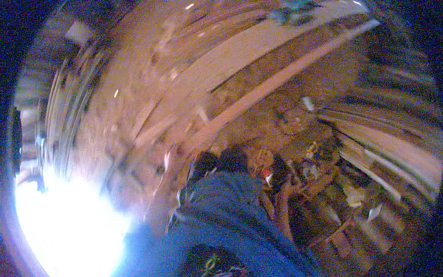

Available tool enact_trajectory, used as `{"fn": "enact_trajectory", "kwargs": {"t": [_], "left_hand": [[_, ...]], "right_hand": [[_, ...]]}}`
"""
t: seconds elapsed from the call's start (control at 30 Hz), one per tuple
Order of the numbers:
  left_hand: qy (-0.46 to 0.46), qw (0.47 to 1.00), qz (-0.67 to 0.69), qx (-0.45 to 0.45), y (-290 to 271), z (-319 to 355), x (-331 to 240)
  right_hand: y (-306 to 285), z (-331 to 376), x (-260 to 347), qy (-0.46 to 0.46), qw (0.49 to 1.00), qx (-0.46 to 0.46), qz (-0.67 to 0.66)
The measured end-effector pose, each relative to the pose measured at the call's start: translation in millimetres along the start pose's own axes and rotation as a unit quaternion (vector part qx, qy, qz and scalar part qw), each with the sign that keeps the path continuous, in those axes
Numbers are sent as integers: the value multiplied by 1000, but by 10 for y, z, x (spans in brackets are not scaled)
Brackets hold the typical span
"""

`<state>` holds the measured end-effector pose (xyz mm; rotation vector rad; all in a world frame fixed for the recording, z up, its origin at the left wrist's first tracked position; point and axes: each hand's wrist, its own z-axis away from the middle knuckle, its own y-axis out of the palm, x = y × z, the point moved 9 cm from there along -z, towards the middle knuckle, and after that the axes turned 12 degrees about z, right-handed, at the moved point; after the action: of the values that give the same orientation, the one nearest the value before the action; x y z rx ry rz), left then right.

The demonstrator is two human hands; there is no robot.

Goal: The person hammers nails into a wooden door frame, uses a jigsaw to cut a decorative edge on a door panel, marks a piece of wood with a square and pencil, and saws the wood with a hand saw. The person works in a cluttered woodworking shop.

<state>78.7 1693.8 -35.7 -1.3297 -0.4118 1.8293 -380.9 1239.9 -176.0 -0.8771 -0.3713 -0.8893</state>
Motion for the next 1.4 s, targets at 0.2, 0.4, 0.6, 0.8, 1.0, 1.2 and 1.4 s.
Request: {"fn": "enact_trajectory", "kwargs": {"t": [0.2,0.4,0.6,0.8,1.0,1.2,1.4], "left_hand": [[-88,960,236,-123,-32,180,420],[-186,880,424,-107,183,140,765],[-160,849,501,-59,140,50,740],[-136,891,434,1,105,19,760],[-87,901,422,46,185,-152,793],[-144,862,485,14,313,-190,993],[-41,902,429,-9,473,-400,1147]], "right_hand": [[-462,-1,1493,-363,868,-183,285],[-867,698,2364,-484,826,-242,155],[-897,2018,2583,-532,842,-85,-31],[-596,3190,1927,-543,831,86,-87],[-192,3889,1334,-518,826,210,-72],[38,4158,1124,-489,838,240,-8],[184,4248,992,-462,841,282,34]]}}
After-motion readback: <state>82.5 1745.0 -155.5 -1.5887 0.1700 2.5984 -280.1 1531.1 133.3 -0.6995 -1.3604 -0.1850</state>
